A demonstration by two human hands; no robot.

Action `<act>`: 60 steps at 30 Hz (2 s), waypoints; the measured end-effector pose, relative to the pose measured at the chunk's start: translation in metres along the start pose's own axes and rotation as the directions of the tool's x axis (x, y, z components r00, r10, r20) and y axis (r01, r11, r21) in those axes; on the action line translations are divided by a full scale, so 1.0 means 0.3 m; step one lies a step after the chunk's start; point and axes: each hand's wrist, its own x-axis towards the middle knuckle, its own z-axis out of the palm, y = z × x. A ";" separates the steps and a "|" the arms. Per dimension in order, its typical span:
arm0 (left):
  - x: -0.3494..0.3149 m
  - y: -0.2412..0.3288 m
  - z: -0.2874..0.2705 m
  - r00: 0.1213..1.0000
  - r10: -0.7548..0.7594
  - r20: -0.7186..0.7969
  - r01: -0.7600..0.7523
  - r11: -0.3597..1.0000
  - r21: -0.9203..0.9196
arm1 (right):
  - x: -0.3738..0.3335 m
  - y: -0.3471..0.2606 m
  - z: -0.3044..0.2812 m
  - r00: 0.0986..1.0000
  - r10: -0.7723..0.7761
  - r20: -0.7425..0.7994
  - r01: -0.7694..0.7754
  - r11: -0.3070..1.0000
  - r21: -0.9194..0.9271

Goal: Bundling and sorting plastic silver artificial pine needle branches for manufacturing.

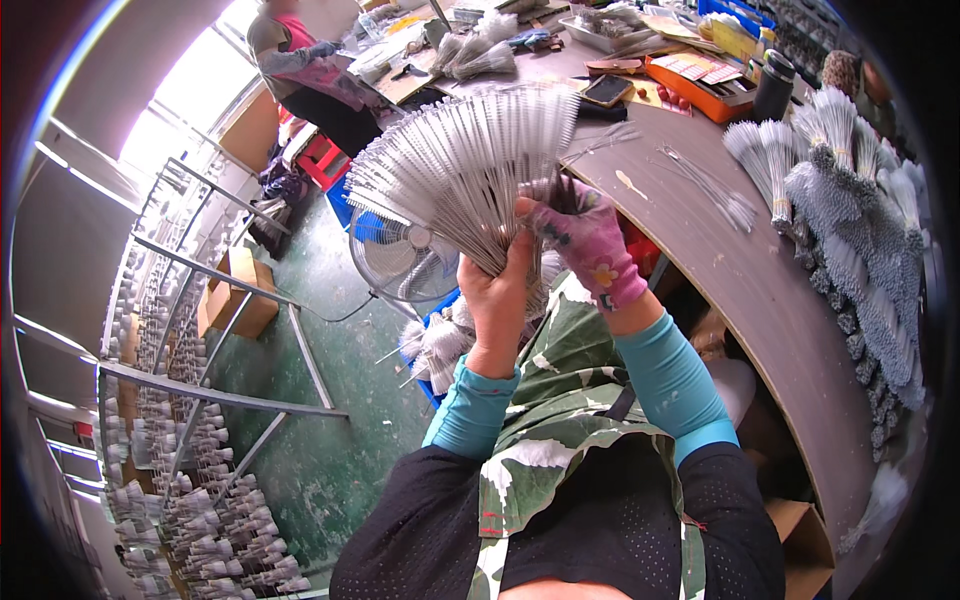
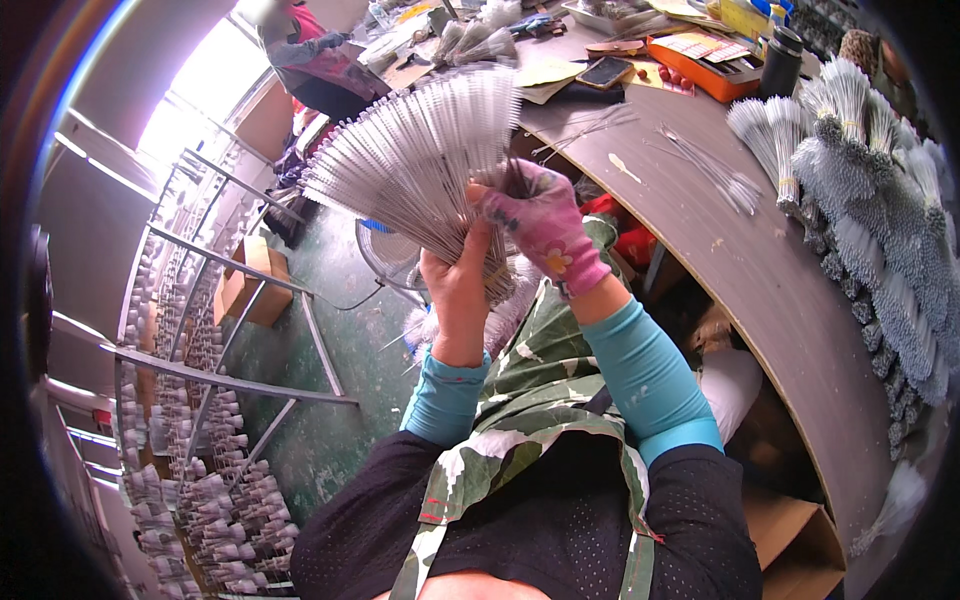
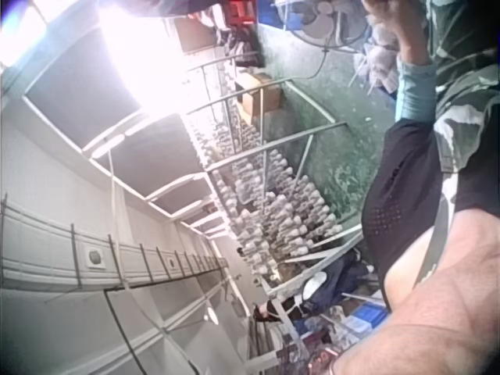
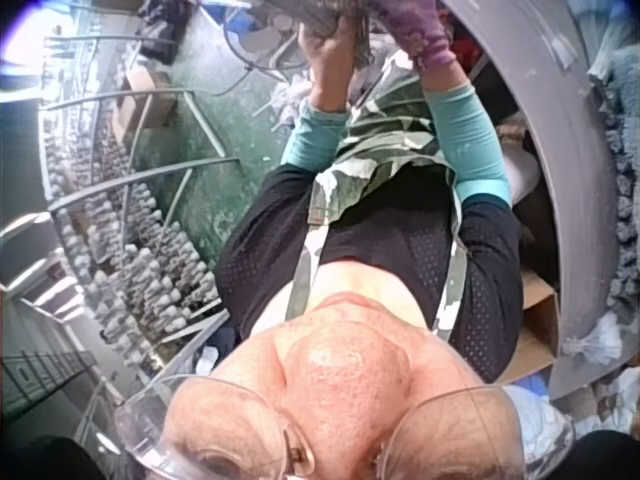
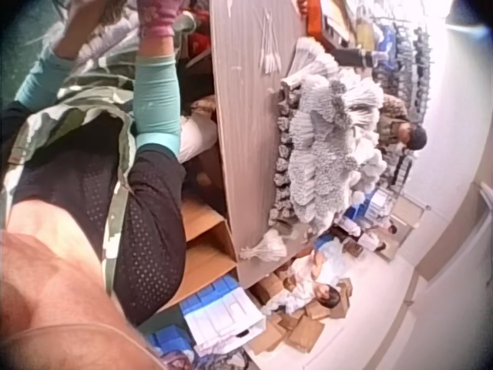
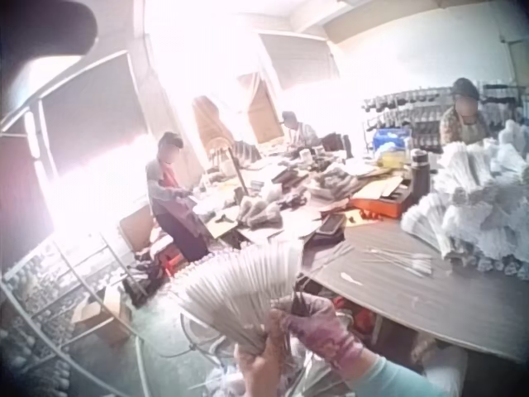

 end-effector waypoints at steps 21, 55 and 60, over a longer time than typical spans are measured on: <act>0.015 -0.113 0.090 0.989 -0.087 0.122 0.059 0.975 0.213 | -0.095 -0.035 -0.114 0.903 0.005 -0.429 -0.003 1.000 0.004; -0.052 -0.137 0.226 0.955 -0.182 0.233 0.234 0.947 -0.220 | -0.185 -0.153 -0.253 0.921 -0.025 -0.390 -0.042 0.986 -0.163; -0.058 -0.129 0.201 0.891 -0.272 0.364 0.343 0.928 -0.146 | -0.158 -0.149 -0.238 0.902 -0.077 -0.424 -0.013 0.979 -0.205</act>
